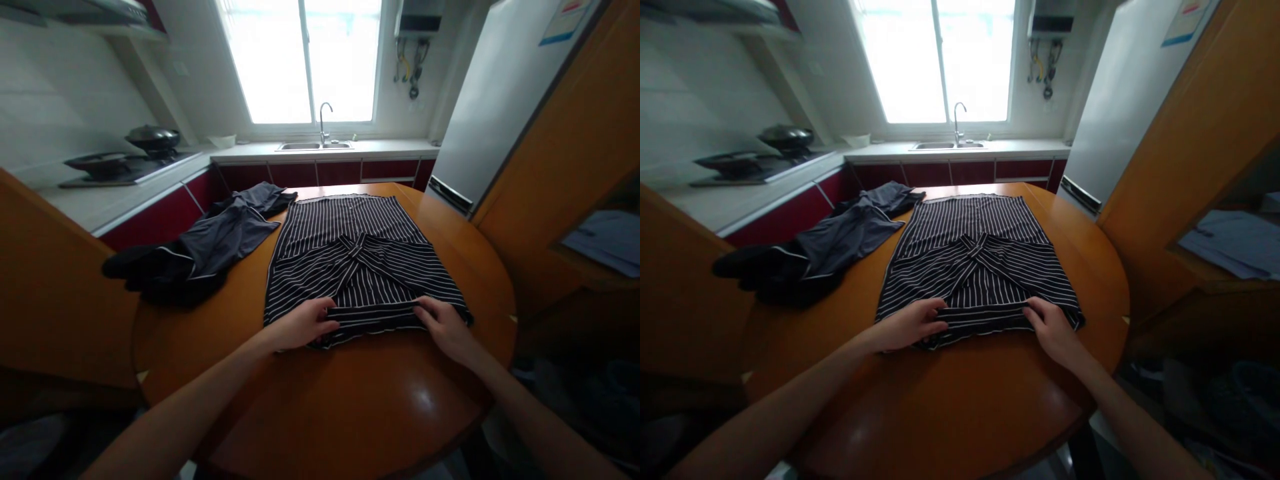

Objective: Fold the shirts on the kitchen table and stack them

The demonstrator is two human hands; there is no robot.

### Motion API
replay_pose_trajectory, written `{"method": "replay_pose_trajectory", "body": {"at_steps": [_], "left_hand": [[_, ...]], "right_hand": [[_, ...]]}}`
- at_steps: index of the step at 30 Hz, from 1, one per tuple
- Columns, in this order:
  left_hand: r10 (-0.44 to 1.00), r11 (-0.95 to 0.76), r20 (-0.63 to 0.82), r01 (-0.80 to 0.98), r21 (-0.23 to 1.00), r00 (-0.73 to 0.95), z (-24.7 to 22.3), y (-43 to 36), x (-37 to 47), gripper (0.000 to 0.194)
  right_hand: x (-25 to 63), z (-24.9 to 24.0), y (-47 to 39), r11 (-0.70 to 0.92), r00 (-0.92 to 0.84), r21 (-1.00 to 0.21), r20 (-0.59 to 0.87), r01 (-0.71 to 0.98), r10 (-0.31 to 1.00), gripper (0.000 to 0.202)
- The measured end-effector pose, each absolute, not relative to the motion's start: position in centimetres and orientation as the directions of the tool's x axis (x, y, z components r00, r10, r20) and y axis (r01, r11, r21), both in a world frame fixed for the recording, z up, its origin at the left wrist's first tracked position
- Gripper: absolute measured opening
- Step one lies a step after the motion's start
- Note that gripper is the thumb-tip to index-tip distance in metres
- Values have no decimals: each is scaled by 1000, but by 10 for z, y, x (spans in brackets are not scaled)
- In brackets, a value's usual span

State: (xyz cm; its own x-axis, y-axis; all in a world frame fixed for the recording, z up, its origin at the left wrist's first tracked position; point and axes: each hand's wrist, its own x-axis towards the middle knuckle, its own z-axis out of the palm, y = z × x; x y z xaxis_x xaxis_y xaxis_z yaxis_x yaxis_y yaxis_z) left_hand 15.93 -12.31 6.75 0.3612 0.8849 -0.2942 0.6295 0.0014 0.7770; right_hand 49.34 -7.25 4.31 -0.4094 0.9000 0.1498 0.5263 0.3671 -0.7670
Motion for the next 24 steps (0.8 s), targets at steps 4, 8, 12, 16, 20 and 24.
{"method": "replay_pose_trajectory", "body": {"at_steps": [4, 8, 12, 16, 20, 24], "left_hand": [[939, -76, -159, 635, 769, 305, 60, -116, 156, 35], [957, -112, -97, 659, 744, 272, 58, -113, 154, 41], [968, -104, -74, 651, 752, 240, 55, -113, 155, 44], [968, -102, -97, 711, 696, 233, 66, -117, 154, 44], [949, -307, 112, 795, 524, 293, 84, -129, 164, 37], [838, -545, 237, 759, 355, 491, 76, -138, 190, 56]], "right_hand": [[488, 41, -54, 368, -407, -733, 135, 572, 903, 30], [486, 36, -41, 342, -367, -695, 119, 633, 922, 29], [484, 34, -40, 321, -307, -583, 127, 746, 943, 31], [487, 32, -45, 316, -272, -478, 161, 820, 949, 34], [484, 38, -58, 420, -290, -369, 359, 829, 887, 34], [464, 44, -81, 622, -448, -294, 483, 726, 752, 43]]}}
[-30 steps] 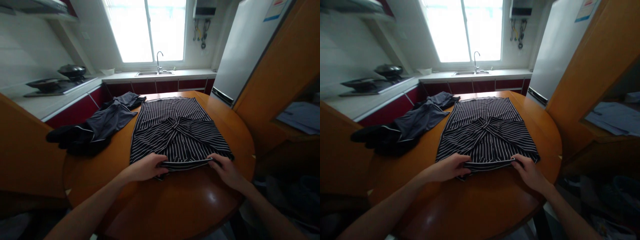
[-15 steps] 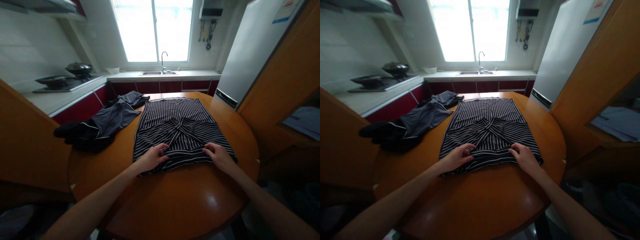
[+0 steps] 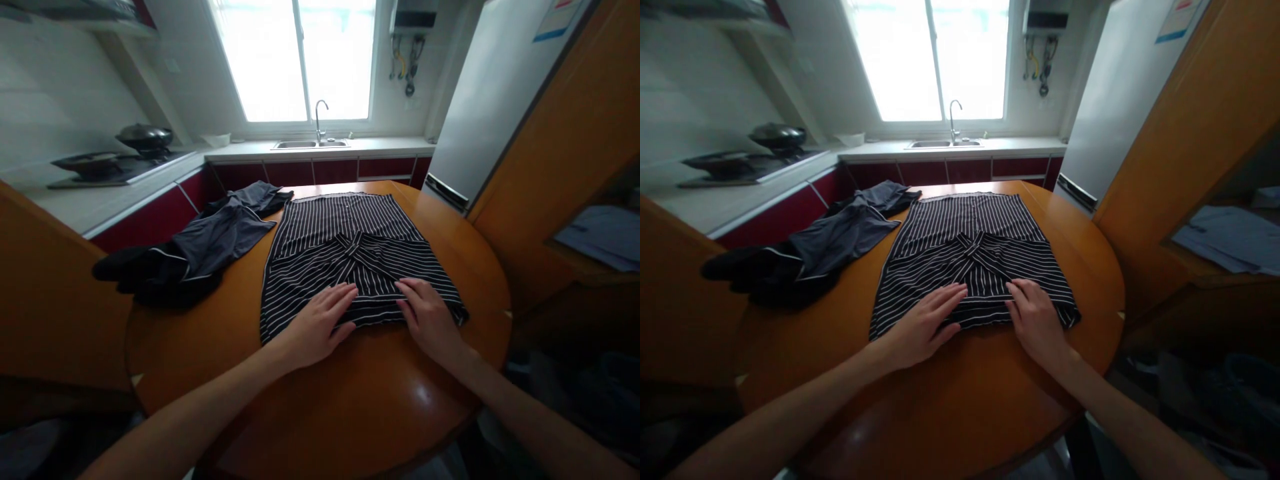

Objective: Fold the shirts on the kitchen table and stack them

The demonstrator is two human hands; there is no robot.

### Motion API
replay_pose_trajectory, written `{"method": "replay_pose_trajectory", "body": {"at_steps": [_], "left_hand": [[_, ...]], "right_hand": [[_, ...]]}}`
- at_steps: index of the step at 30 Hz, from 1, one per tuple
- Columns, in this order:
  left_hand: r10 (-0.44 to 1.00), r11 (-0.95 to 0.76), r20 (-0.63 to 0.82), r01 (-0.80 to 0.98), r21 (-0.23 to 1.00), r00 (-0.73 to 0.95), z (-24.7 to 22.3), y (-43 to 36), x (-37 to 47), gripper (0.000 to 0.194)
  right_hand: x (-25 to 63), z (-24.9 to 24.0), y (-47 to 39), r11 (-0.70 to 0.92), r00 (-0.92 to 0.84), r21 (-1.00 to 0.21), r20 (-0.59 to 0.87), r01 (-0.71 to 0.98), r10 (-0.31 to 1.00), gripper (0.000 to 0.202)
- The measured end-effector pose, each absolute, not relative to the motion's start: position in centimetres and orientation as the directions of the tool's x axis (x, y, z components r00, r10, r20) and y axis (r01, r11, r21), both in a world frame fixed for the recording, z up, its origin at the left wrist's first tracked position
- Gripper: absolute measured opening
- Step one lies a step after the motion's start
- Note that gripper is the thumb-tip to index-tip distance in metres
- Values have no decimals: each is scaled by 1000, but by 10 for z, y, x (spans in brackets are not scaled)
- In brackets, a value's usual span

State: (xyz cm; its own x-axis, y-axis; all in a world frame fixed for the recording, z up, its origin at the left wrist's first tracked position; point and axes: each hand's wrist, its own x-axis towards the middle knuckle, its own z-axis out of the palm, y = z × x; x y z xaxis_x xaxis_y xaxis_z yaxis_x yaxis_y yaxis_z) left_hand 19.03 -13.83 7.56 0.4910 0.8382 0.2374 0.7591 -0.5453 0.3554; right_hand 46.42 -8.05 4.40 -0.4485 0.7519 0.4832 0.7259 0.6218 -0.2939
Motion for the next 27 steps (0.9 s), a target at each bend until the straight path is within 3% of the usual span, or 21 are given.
{"method": "replay_pose_trajectory", "body": {"at_steps": [4, 8, 27], "left_hand": [[736, -669, 109, 693, 270, 668, 51, -140, 205, 72], [715, -684, 64, 679, 266, 696, 44, -139, 198, 73], [705, -676, -50, 692, 256, 707, 56, -169, 155, 71]], "right_hand": [[448, 32, -97, 762, -689, -204, 332, 615, 645, 60], [457, 17, -96, 758, -734, -188, 194, 624, 651, 72], [524, 5, -95, 661, -638, -124, 185, 740, 748, 75]]}}
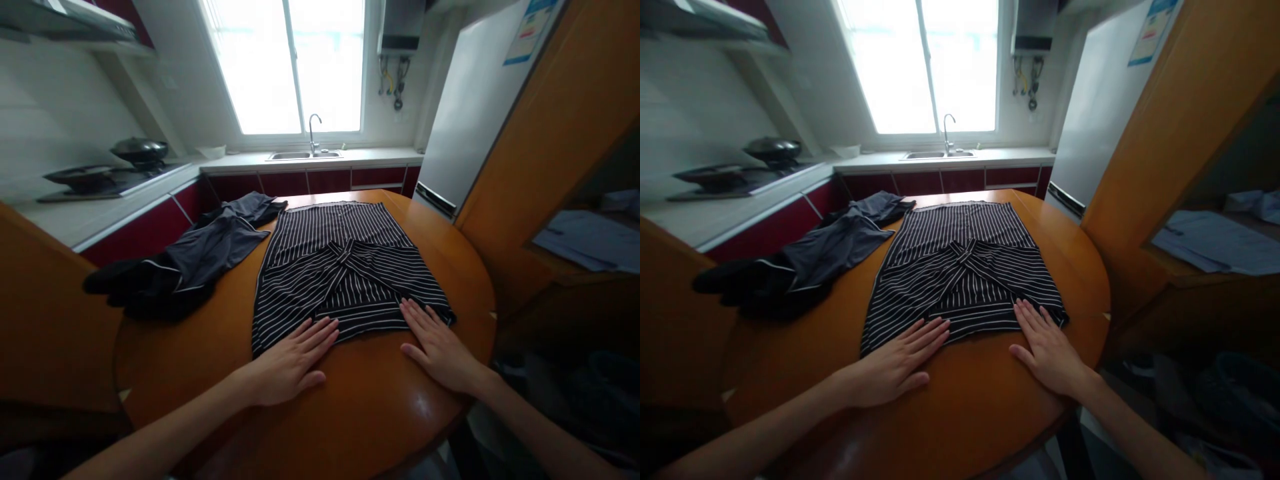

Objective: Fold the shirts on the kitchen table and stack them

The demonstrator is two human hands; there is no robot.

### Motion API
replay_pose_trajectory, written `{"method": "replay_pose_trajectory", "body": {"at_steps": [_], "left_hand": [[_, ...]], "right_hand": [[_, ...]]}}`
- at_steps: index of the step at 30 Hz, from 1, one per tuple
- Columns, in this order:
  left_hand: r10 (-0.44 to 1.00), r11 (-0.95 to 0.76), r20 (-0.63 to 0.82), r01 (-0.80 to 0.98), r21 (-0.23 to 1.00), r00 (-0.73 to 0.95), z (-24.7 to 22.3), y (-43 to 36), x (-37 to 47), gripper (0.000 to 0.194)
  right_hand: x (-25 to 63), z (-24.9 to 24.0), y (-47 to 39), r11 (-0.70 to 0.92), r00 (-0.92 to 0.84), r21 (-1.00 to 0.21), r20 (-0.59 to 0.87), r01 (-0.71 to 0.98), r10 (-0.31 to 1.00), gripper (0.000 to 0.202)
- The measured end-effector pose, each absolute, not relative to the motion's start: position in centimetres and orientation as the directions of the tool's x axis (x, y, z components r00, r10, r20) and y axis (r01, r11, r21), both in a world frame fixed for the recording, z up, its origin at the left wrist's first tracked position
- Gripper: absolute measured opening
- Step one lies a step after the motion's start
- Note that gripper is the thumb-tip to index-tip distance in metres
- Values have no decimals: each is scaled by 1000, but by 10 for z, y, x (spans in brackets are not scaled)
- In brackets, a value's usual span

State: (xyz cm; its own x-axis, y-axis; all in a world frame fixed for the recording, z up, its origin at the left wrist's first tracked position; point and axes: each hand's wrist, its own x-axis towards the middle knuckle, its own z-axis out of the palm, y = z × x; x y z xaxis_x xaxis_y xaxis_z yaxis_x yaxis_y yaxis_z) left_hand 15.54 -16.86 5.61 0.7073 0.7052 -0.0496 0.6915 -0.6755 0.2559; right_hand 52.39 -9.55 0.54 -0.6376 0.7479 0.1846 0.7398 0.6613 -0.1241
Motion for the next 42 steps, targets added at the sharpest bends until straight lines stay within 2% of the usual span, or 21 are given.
{"method": "replay_pose_trajectory", "body": {"at_steps": [7, 10, 13, 16, 19, 22, 26, 33, 39, 42], "left_hand": [[760, -596, -110, 755, 274, 640, 71, -213, 127, 71], [770, -576, -88, 748, 330, 632, 81, -225, 114, 61], [813, -551, 37, 748, 371, 581, 86, -230, 102, 41], [886, -464, 221, 799, 382, 409, 83, -228, 99, 29], [930, -346, 264, 851, 395, 255, 76, -224, 111, 18], [953, -292, 194, 878, 378, 233, 67, -219, 130, 24], [963, -264, 161, 885, 384, 218, 57, -216, 147, 9], [954, -296, 185, 848, 439, 237, 55, -219, 146, 10], [947, -309, 197, 880, 361, 252, 62, -217, 145, 7], [911, -387, 270, 871, 304, 311, 74, -205, 154, 21]], "right_hand": [[528, -2, -95, 671, -631, -161, 239, 724, 738, 72], [529, -3, -97, 672, -596, -212, 328, 709, 733, 67], [527, -1, -99, 683, -526, -253, 477, 685, 704, 60], [517, 3, -99, 707, -490, -278, 558, 651, 670, 58], [501, 6, -101, 728, -528, -291, 531, 620, 662, 58], [487, 7, -103, 762, -608, -272, 473, 587, 637, 60], [483, 3, -105, 777, -685, -227, 374, 587, 626, 63], [487, 0, -106, 728, -667, -213, 296, 652, 684, 62], [486, -3, -105, 708, -637, -208, 322, 675, 701, 64], [477, 7, -112, 689, -605, -200, 352, 696, 714, 64]]}}
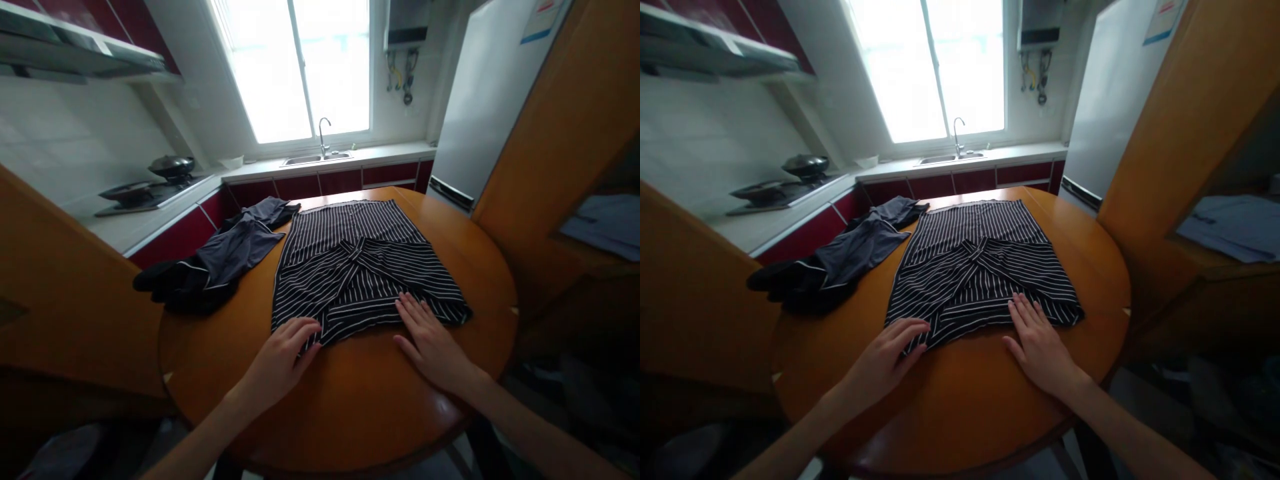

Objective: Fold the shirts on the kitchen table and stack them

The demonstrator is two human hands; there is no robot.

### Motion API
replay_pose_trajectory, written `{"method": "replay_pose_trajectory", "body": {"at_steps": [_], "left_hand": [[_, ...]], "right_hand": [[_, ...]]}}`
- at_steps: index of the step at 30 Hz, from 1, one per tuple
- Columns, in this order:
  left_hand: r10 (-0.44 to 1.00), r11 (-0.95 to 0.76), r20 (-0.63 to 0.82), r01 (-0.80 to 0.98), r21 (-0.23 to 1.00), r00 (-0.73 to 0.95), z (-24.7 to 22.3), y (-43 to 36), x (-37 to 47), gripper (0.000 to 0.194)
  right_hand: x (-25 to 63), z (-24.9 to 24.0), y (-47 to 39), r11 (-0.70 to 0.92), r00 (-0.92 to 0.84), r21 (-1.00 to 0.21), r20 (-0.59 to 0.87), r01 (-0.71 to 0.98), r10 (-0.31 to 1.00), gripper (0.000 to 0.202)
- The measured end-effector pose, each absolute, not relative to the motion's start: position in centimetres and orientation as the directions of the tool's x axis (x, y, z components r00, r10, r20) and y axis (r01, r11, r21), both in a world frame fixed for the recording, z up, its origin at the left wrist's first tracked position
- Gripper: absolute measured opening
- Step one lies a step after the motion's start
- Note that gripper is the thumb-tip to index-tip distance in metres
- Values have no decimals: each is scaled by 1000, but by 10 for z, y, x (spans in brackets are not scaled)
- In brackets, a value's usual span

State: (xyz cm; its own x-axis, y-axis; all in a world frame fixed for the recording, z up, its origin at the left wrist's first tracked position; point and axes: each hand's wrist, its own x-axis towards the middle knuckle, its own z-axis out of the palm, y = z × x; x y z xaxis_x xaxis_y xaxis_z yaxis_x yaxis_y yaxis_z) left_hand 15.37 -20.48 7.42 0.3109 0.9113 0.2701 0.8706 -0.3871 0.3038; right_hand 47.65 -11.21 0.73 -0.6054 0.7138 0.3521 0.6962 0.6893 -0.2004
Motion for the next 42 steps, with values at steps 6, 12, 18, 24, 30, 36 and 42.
{"method": "replay_pose_trajectory", "body": {"at_steps": [6, 12, 18, 24, 30, 36, 42], "left_hand": [[795, -598, 216, 793, 119, 567, 74, -157, 190, 65], [776, -628, 125, 775, 61, 619, 36, -138, 194, 78], [785, -619, 91, 776, 121, 613, 37, -146, 188, 76], [788, -615, 145, 777, 135, 599, 39, -141, 186, 63], [779, -623, 129, 781, 48, 613, 43, -142, 183, 57], [730, -684, 77, 721, 112, 679, 55, -153, 186, 67], [722, -679, 55, 692, 244, 690, 59, -162, 180, 67]], "right_hand": [[430, 40, -124, 820, -760, -205, 308, 535, 573, 74], [435, 32, -103, 781, -777, -273, 149, 562, 612, 82], [463, 25, -96, 771, -757, -267, 175, 578, 629, 77], [476, 17, -92, 746, -717, -243, 210, 620, 665, 68], [476, 14, -92, 712, -678, -254, 220, 655, 702, 62], [476, 12, -90, 722, -676, -251, 255, 644, 691, 60], [483, 9, -89, 745, -695, -240, 270, 622, 667, 61]]}}
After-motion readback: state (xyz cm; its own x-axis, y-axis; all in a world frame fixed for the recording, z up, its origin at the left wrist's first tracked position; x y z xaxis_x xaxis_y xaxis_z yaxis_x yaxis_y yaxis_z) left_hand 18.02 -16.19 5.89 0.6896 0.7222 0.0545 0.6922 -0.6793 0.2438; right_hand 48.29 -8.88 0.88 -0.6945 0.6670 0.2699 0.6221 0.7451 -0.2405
